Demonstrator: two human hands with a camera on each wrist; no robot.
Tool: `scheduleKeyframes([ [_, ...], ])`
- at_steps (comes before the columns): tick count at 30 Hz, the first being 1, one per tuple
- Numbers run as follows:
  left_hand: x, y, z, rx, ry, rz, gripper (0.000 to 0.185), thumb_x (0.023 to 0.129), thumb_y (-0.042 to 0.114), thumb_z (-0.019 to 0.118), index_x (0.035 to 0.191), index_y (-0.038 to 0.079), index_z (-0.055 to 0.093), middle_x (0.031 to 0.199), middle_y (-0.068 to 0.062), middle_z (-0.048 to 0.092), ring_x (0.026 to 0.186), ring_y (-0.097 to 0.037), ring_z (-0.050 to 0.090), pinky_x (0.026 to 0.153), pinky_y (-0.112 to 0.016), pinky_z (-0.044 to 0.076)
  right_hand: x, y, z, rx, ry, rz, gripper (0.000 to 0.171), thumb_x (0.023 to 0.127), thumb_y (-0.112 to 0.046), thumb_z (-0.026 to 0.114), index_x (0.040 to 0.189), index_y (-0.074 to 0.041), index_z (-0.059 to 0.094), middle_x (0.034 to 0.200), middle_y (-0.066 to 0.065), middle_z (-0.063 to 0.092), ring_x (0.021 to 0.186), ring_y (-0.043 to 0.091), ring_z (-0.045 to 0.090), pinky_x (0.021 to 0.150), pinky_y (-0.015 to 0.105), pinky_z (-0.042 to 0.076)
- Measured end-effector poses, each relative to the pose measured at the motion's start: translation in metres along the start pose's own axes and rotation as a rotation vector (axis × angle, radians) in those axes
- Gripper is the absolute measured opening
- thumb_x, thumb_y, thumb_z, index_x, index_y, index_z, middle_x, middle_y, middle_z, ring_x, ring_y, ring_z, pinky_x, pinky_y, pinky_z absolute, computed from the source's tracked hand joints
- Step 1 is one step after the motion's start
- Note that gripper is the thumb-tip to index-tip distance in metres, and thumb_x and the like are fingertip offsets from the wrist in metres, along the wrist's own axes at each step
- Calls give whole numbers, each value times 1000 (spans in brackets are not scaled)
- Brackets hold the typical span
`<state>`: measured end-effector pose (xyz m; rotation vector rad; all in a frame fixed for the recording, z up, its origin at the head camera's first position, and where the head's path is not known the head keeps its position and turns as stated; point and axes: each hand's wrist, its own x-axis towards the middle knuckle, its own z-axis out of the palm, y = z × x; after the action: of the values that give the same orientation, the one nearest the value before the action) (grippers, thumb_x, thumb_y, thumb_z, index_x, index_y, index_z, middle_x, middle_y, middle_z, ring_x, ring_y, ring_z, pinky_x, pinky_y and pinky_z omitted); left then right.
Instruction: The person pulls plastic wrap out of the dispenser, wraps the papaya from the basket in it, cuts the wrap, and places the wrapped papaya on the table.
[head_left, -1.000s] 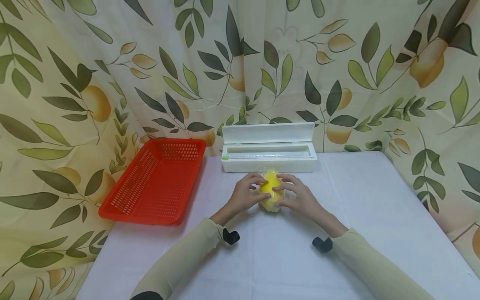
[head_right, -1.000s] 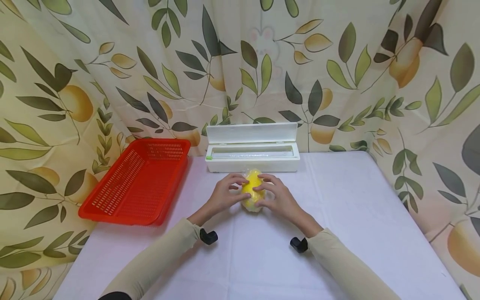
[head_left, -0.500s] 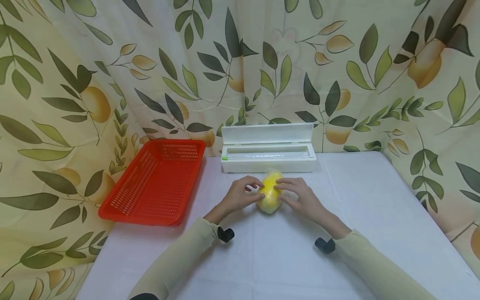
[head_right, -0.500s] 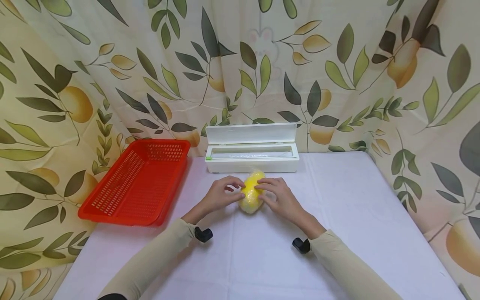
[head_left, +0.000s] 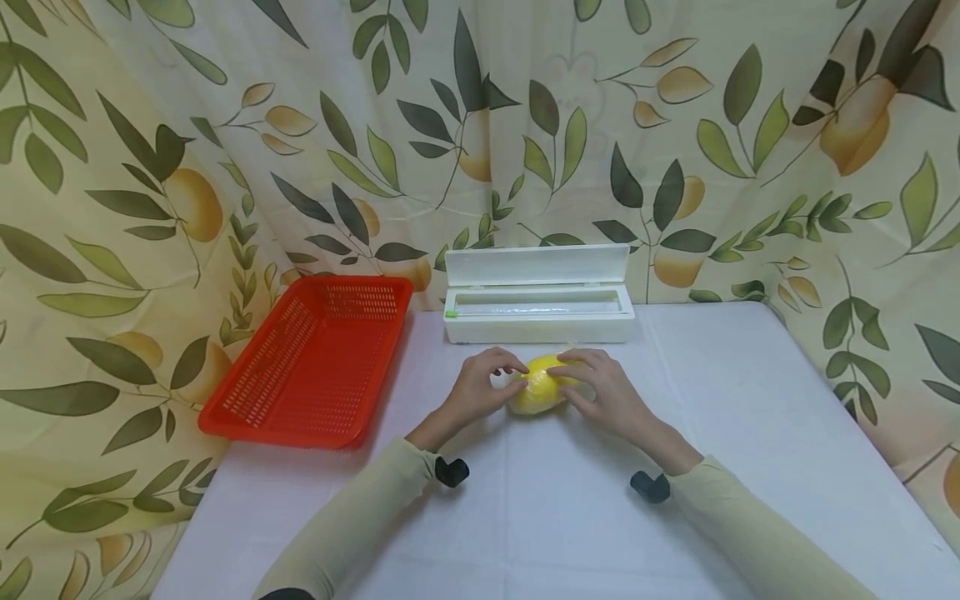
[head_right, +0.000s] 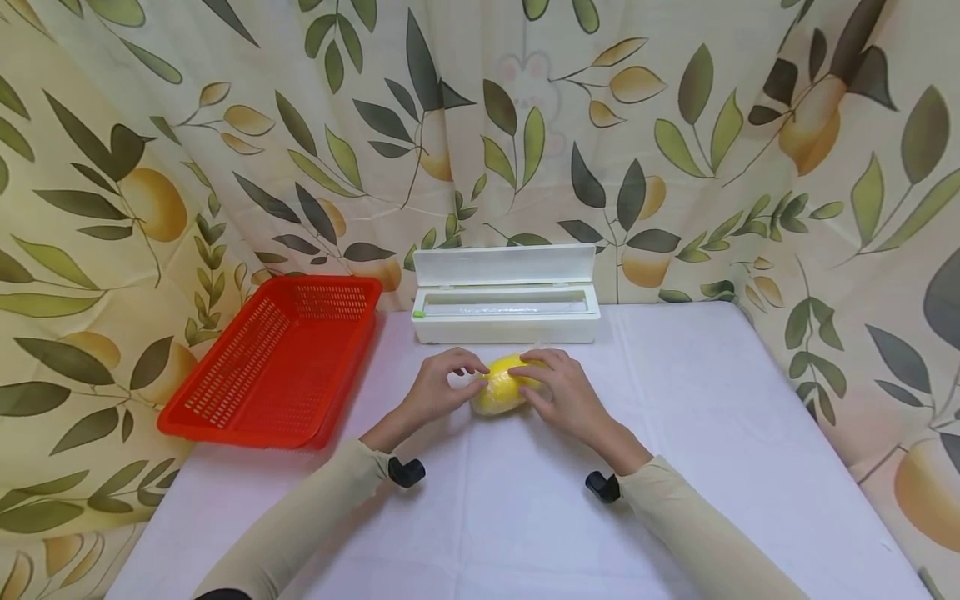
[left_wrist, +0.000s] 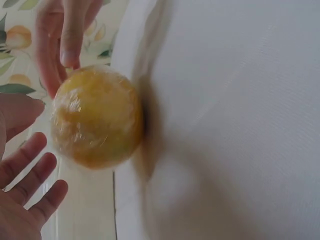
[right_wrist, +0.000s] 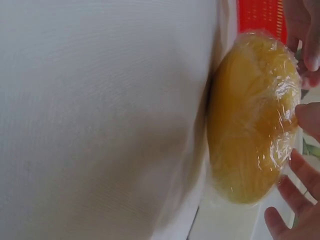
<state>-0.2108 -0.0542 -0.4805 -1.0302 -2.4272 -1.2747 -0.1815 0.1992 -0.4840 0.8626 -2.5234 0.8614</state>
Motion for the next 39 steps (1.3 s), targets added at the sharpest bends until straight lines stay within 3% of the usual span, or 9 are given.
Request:
scheduleKeyframes([
  [8, 0, 1, 4, 129, -43, 0, 24, 85, 12, 84, 107, 6, 77, 113, -8, 70, 108, -25, 63, 95, -38, 52, 0, -1, -3, -72, 20, -34, 31, 85, -13, 82, 116, -11, 78, 118, 11, 69, 103, 33, 55, 81, 49, 42],
  [13, 2, -3, 4, 227, -96, -49, 36, 87, 23, 85, 119, 11, 75, 125, -5, 68, 119, -22, 59, 105, -36, 48, 1, -1, -9, -80, -41, 0, 31, 88, -21, 81, 117, -13, 77, 119, 8, 70, 109, 31, 55, 87, 51, 41],
  [17, 5, -6, 3, 275, -103, -43, 38, 88, 24, 84, 123, 11, 73, 132, -7, 66, 125, -24, 57, 109, -38, 45, 5, -1, -20, 7, -145, 63, 28, 95, -19, 75, 122, -12, 75, 124, 8, 70, 118, 32, 58, 99, 58, 43],
  [21, 6, -6, 1, 294, -54, -10, 30, 90, 17, 81, 118, 9, 75, 126, -10, 65, 117, -25, 59, 103, -39, 49, 5, -1, -29, 119, -224, 99, 27, 99, -14, 70, 125, -10, 71, 129, 9, 69, 125, 34, 59, 105, 59, 45],
  [25, 1, -4, 3, 282, -23, 40, 21, 90, 10, 79, 111, 10, 77, 117, -7, 63, 109, -23, 57, 95, -34, 51, 0, -2, -30, 164, -239, 50, 25, 98, -18, 71, 122, -11, 73, 133, 10, 67, 128, 35, 58, 105, 57, 47],
  [30, -9, 4, 6, 233, -93, 94, 30, 89, 18, 82, 117, 10, 75, 128, -10, 62, 118, -24, 58, 100, -35, 51, -7, -4, -28, 156, -246, 6, 29, 96, -20, 75, 124, -12, 74, 137, 13, 62, 129, 37, 56, 103, 59, 47],
  [34, -11, 5, 6, 277, -142, 50, 47, 87, 29, 84, 130, 14, 69, 146, -11, 54, 133, -26, 53, 107, -40, 48, -9, -5, -26, 149, -236, 8, 39, 92, -20, 79, 129, -13, 71, 137, 12, 62, 130, 36, 54, 103, 60, 46],
  [39, -9, 1, 5, 274, -192, 7, 60, 86, 33, 86, 138, 14, 64, 153, -8, 47, 137, -25, 51, 110, -37, 45, -12, -3, -24, 154, -261, 28, 53, 87, -24, 84, 136, -13, 66, 142, 12, 58, 134, 38, 49, 105, 63, 43],
])
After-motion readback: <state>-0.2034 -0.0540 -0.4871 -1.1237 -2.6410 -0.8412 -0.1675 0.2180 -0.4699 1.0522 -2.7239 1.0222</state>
